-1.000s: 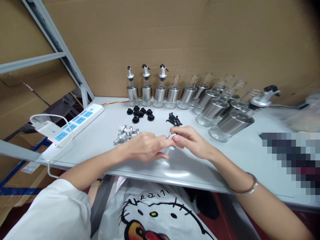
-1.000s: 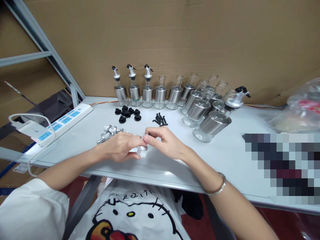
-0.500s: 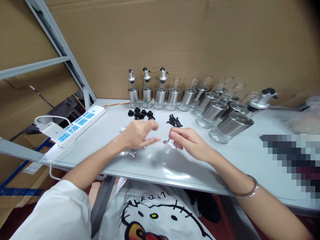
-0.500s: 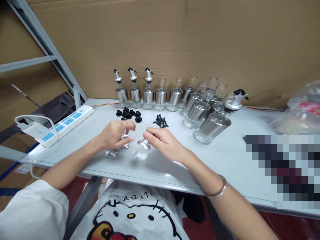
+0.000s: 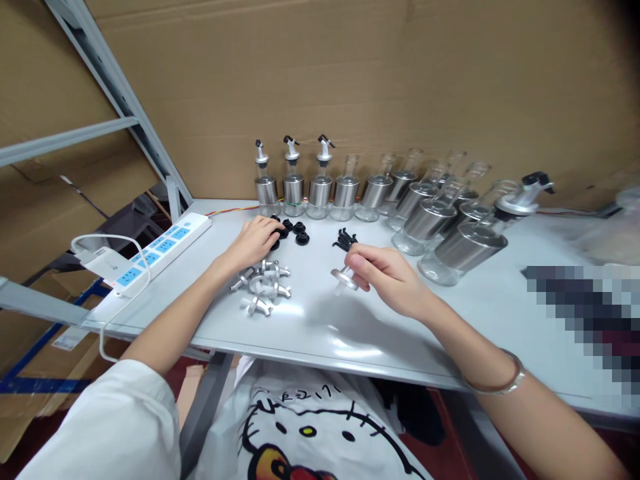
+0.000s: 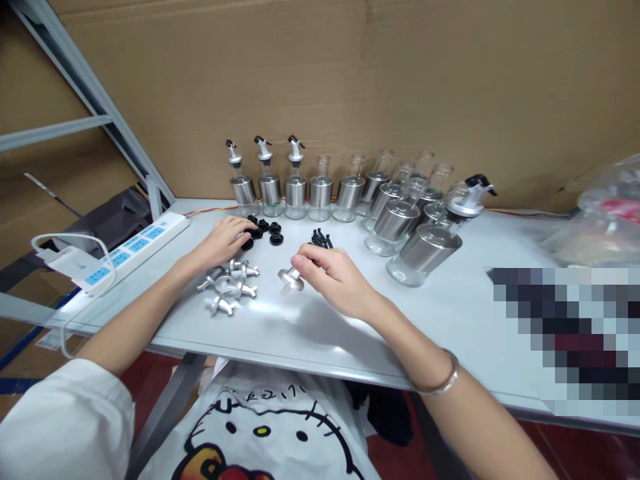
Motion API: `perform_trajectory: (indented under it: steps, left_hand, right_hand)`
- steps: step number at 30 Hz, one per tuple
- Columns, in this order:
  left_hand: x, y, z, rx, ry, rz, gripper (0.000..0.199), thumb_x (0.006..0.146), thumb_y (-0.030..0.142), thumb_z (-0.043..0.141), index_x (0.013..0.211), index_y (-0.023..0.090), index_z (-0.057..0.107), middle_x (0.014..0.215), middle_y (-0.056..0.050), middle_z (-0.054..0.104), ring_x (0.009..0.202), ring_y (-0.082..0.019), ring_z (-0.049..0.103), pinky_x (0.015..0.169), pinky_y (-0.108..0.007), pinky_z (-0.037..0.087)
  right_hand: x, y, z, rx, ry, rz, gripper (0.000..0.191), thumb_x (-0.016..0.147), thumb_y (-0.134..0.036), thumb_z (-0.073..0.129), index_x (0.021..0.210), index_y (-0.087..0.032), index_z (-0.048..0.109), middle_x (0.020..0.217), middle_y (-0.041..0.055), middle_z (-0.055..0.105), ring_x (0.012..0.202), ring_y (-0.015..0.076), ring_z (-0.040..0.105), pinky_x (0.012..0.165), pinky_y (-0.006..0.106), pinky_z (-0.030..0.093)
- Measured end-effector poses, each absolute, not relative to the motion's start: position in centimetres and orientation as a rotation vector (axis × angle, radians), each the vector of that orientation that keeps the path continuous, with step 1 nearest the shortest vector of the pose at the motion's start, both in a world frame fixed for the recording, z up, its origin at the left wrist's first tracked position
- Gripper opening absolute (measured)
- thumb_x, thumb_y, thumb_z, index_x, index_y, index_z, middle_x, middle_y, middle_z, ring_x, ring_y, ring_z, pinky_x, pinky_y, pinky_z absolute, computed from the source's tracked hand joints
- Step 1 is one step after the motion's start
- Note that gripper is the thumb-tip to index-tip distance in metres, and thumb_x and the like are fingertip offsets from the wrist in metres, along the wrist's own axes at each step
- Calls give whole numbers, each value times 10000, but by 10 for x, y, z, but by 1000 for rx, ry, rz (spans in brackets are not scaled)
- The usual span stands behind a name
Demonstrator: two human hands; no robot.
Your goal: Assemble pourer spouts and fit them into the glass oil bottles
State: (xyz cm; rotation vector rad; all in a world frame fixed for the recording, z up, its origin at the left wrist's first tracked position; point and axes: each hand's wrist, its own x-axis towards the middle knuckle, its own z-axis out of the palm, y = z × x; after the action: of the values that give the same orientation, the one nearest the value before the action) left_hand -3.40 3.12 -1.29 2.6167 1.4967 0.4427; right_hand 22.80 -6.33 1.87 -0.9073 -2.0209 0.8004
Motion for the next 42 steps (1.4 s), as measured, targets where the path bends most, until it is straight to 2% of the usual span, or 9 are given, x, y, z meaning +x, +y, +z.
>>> perform_trajectory:
  steps: [5, 10, 14, 18, 24, 29, 32, 38, 42]
  left_hand:
    - [-32, 31, -17, 2665, 1445, 421, 319, 978, 267, 368, 1076, 168, 655, 1220, -104, 586, 1182, -258, 468, 1012, -450, 363]
    - [-34, 31, -18, 2734, 1357, 500, 293, 960, 251, 417, 1094, 176, 667, 1225, -111, 575, 1183, -253, 485, 996, -448, 371]
    - [-28, 23, -9, 2881, 1175, 760, 178, 923, 206, 519, 950, 185, 693, 1106, -91, 641, 1070, -225, 563, 902, -393, 410]
    - [-15, 3, -1, 3088, 875, 1105, 194, 937, 182, 525, 835, 206, 688, 934, -50, 695, 964, -191, 611, 803, -341, 421]
    - [8, -36, 7, 3265, 457, 1378, 148, 930, 148, 547, 850, 208, 655, 905, -19, 721, 948, -159, 642, 776, -301, 441]
    - [13, -45, 5, 3272, 307, 1532, 80, 914, 161, 588, 871, 214, 628, 859, 6, 718, 850, -134, 639, 746, -289, 447]
    - [14, -42, 0, 3219, 301, 1628, 75, 906, 149, 592, 927, 217, 616, 869, 0, 704, 845, -138, 632, 734, -283, 466]
    - [15, -39, -6, 2944, 269, 1678, 273, 917, 140, 555, 1181, 158, 491, 982, -63, 632, 908, -149, 608, 765, -268, 534]
    - [14, -38, -8, 2797, 431, 1733, 307, 943, 126, 485, 1245, 163, 442, 1018, -74, 623, 955, -164, 607, 801, -297, 520]
  right_hand:
    - [227, -64, 20, -913, -2031, 785, 524, 945, -587, 381, 597, -198, 430, 539, -34, 426, 500, 97, 386, 488, 245, 300]
    - [228, -63, 18, -882, -1932, 768, 504, 935, -599, 407, 637, -196, 467, 532, -37, 446, 480, 97, 407, 481, 242, 320]
    - [229, -62, 17, -873, -1796, 742, 513, 915, -604, 458, 607, -194, 467, 542, -26, 472, 503, 104, 430, 503, 248, 342]
    - [229, -58, 16, -870, -1715, 812, 481, 904, -589, 499, 645, -186, 537, 645, 0, 531, 596, 123, 501, 581, 261, 412]
    - [229, -54, 10, -730, -1632, 1160, 413, 881, -555, 564, 748, -174, 653, 1011, 59, 552, 717, 126, 589, 686, 306, 528]
    - [229, -55, 9, -708, -1578, 1456, 388, 838, -558, 624, 772, -176, 646, 915, 48, 611, 653, 130, 632, 659, 315, 578]
    - [226, -57, 9, -710, -1540, 1498, 374, 826, -550, 644, 776, -180, 653, 878, 45, 645, 683, 139, 660, 685, 299, 585]
    - [223, -56, 7, -714, -1471, 1473, 363, 820, -549, 655, 799, -188, 679, 790, 33, 692, 675, 135, 680, 722, 282, 587]
    - [225, -56, 10, -719, -1450, 1471, 351, 826, -528, 660, 774, -180, 676, 842, 43, 714, 671, 158, 716, 683, 288, 599]
